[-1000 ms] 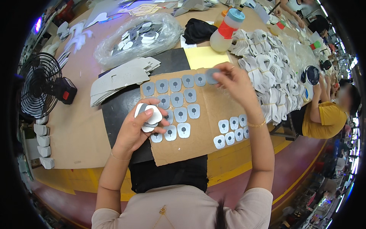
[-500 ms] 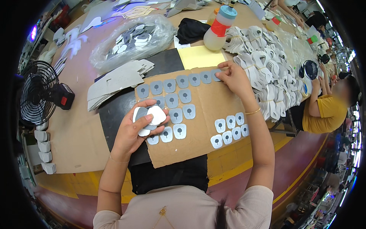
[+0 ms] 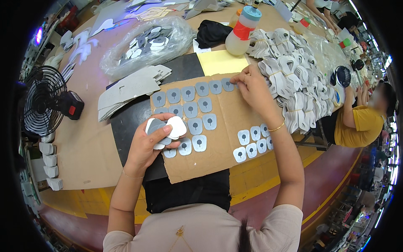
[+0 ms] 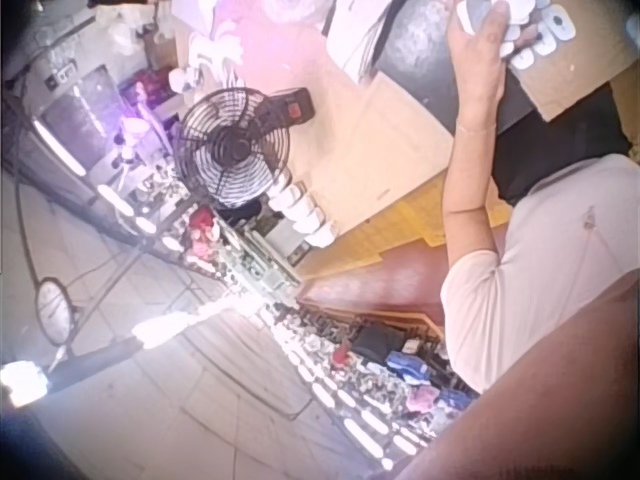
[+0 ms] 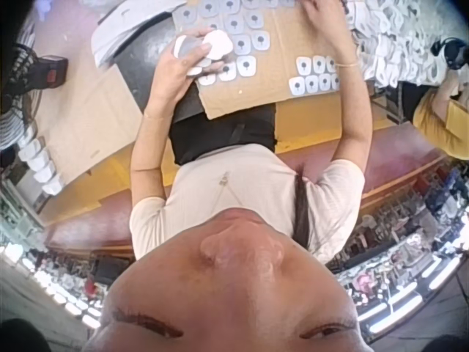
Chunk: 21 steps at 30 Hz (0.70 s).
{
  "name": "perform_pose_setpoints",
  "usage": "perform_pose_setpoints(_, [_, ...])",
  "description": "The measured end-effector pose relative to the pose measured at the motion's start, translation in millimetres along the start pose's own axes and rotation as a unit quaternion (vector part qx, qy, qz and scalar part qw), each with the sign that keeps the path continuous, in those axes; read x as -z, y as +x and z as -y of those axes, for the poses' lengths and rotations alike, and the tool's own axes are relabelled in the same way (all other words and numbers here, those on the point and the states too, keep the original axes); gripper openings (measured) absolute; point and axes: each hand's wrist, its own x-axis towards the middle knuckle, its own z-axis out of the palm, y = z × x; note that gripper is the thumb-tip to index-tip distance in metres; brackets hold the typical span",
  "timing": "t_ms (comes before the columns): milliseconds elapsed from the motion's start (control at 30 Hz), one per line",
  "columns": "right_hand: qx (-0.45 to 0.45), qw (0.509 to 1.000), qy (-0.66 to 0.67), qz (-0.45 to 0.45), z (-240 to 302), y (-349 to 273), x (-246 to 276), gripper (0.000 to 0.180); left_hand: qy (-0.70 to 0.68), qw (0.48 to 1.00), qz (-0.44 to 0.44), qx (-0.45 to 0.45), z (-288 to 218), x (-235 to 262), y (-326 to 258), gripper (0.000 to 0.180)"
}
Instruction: The person arranges white foam pieces and small blue circular components on a cardboard sheet at a workbench. She picks up the components one by one and places them in rows, then briefly handles a squeeze bottle before returning to the assembly.
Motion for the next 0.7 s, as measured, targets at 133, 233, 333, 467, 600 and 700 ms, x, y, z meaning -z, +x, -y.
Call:
perform_pose_setpoints(133, [-0.010, 0.992, 0.123, 0.001, 41, -8, 6, 0.019, 0.002, 1.000, -0.020, -0.003, 2, 1, 1, 0.031])
perform_pose_setpoints(233, [0.029, 0.973, 0.222, 0.058, 95, -27, 1, 0.023, 0.012, 1.000, 0.002, -0.007, 1, -1, 0, 0.029])
perform_pose_setpoints(333, [0.263, 0.955, 0.128, 0.044, 120, -28, -9, 0.021, 0.013, 0.999, 0.042, 0.005, 4, 6, 0, 0.027])
perform_pose_setpoints(467, [0.277, 0.949, 0.143, 0.052, 114, -29, -5, 0.019, 0.008, 1.000, 0.024, -0.005, 5, 5, -1, 0.025])
perform_pose_setpoints(600, [0.035, 0.964, 0.251, 0.082, 81, -29, 18, 0.017, 0.009, 0.999, 0.028, -0.027, 6, 8, -3, 0.026])
perform_pose_setpoints(700, [-0.215, 0.931, 0.296, -0.003, 10, -27, 25, 0.025, 0.004, 0.999, 0.035, -0.026, 6, 4, -1, 0.026])
